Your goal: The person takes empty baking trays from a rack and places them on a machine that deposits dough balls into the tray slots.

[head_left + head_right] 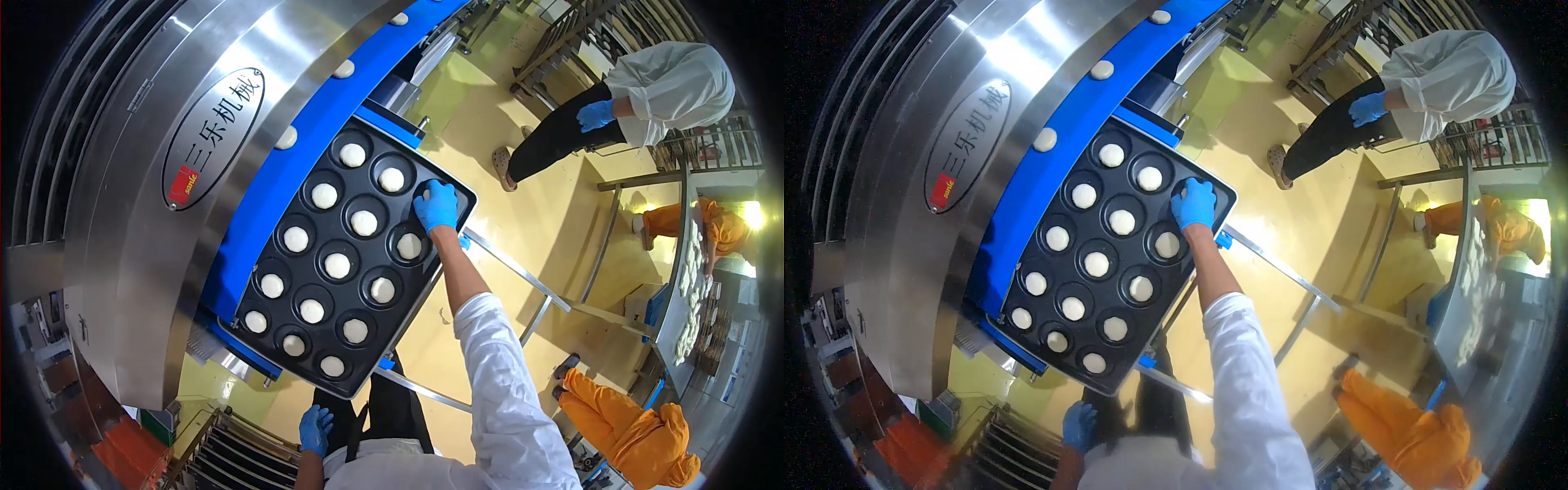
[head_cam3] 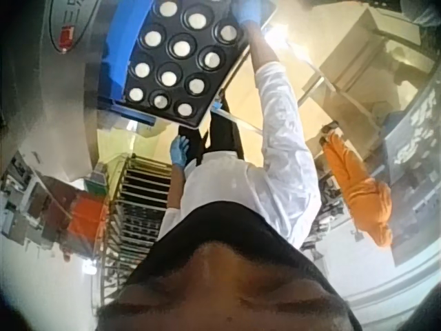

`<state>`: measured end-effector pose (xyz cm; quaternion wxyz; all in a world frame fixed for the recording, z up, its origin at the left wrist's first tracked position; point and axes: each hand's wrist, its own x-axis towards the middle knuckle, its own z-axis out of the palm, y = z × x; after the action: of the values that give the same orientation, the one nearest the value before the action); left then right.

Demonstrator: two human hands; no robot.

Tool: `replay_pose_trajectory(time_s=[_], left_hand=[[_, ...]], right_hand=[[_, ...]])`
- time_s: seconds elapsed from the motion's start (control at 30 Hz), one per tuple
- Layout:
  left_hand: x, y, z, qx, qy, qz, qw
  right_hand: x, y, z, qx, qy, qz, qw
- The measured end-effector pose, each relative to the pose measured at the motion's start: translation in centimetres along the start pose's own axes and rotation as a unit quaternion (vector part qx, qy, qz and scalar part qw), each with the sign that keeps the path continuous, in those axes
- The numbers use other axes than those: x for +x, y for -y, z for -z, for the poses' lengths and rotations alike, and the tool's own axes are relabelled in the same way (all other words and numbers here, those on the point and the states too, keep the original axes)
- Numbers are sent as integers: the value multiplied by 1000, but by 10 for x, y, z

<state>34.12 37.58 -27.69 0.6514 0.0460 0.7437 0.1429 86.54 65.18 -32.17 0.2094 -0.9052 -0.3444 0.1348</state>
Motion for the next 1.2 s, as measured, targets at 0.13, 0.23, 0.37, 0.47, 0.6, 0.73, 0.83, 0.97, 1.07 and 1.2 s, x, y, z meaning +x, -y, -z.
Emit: replay_pose_trajectory(time_s=[0.13, 0.23, 0.37, 0.47, 0.6, 0.73, 0.83, 0.97, 1.07, 1.2], left_hand=[[10, 13, 12, 11, 13, -1, 1000], [21, 23, 20, -6, 19, 14, 1000], [9, 10, 9, 14, 5, 10, 1000], [3, 10, 7, 22, -1, 5, 1000], [10, 18, 15, -12, 2, 19, 1000], [2, 14, 12, -7, 10, 11, 1000], [7, 15, 11, -9, 16, 21, 1000], [8, 16, 10, 3, 10, 12, 1000], [10, 10, 5, 22, 24, 11, 999], [7, 7, 1, 27, 40, -4, 999]], right_hand=[[-2, 8, 30, -76, 71, 62, 993], [-5, 48, 53, -133, 30, 80, 987], [7, 48, 2, -75, 106, 91, 987], [12, 42, -21, -93, 73, 50, 992], [31, 0, -23, 109, 36, -86, 990], [12, 1, -13, 32, -59, -56, 996], [-3, -2, 9, -5, -2, 42, 999], [-75, 1, 37, -8, 1, 83, 997], [-122, -4, 25, -17, 109, 109, 988], [-123, 1, 2, -24, 84, 108, 990]])
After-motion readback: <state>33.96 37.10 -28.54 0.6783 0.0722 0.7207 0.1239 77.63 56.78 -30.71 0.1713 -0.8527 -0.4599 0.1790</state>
